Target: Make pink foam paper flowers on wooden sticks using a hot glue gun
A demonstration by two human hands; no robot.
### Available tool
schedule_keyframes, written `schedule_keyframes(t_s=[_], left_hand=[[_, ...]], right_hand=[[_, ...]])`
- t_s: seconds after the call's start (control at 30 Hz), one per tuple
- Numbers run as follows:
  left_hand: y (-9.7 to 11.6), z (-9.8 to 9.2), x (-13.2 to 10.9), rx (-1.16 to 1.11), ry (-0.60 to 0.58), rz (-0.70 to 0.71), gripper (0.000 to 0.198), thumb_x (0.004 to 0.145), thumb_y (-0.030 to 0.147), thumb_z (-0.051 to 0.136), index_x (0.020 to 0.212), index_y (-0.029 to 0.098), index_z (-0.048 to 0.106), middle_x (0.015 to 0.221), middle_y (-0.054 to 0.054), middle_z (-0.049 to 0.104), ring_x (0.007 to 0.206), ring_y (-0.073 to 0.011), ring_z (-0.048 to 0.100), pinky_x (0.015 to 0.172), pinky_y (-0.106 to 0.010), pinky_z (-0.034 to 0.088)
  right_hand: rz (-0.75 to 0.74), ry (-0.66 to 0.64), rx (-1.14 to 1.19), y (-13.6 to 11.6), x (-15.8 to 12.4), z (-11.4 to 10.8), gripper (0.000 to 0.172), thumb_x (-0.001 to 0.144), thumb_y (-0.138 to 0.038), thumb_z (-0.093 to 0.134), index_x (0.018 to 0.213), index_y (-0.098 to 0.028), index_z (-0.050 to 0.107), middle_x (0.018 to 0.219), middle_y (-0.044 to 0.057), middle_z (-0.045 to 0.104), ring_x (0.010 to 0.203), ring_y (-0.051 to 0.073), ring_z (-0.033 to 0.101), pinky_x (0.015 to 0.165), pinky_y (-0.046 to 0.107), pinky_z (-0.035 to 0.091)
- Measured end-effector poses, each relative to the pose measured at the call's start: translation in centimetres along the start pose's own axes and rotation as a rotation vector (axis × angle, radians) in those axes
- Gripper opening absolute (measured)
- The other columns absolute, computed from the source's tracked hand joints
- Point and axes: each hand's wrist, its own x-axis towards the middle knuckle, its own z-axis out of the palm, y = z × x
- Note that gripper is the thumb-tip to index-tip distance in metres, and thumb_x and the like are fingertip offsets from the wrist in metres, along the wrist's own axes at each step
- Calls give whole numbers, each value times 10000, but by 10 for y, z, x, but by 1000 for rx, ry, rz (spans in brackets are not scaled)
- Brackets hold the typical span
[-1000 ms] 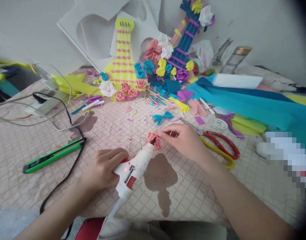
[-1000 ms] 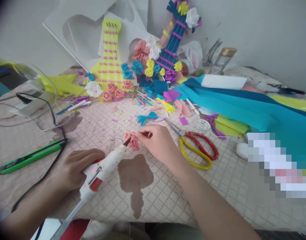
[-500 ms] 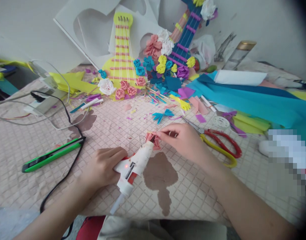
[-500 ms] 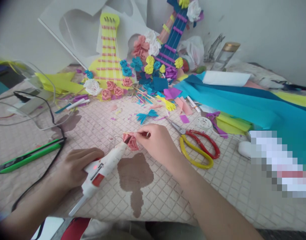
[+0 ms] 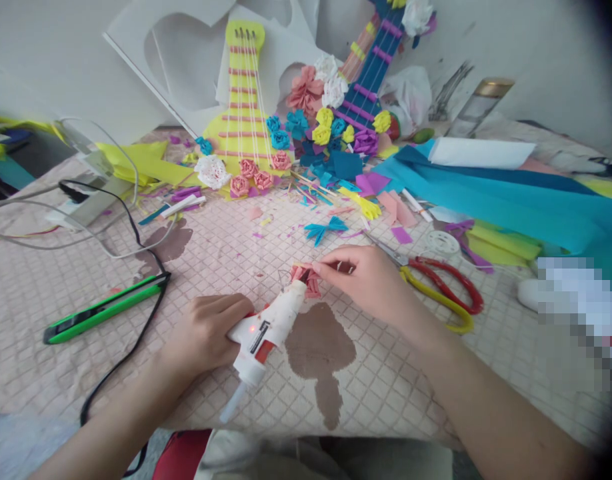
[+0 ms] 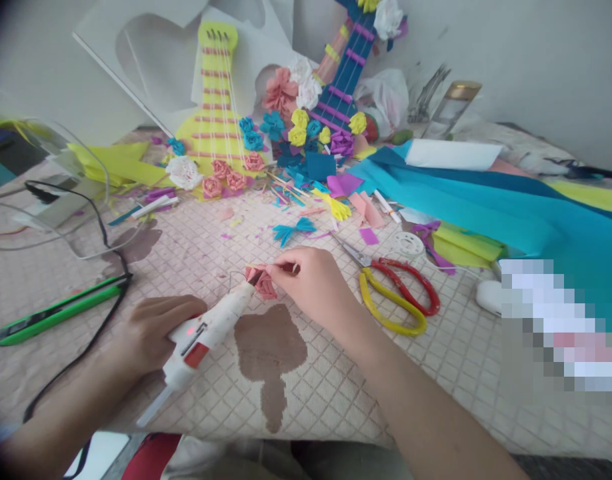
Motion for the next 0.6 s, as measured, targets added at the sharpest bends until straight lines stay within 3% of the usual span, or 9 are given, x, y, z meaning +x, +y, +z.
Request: schedule_keyframes(t_s=[0.6], left_hand=[[1,0,-1,24,-3,-7,174,826,130,440,690,154,546,576,-26,628,475,-114,581,440,-201,429]], right_hand=[[-15,-7,-6,0,0,-1,150,770,-209,589,701,-188,721,706,-6,701,579,98,555,542,210,392]])
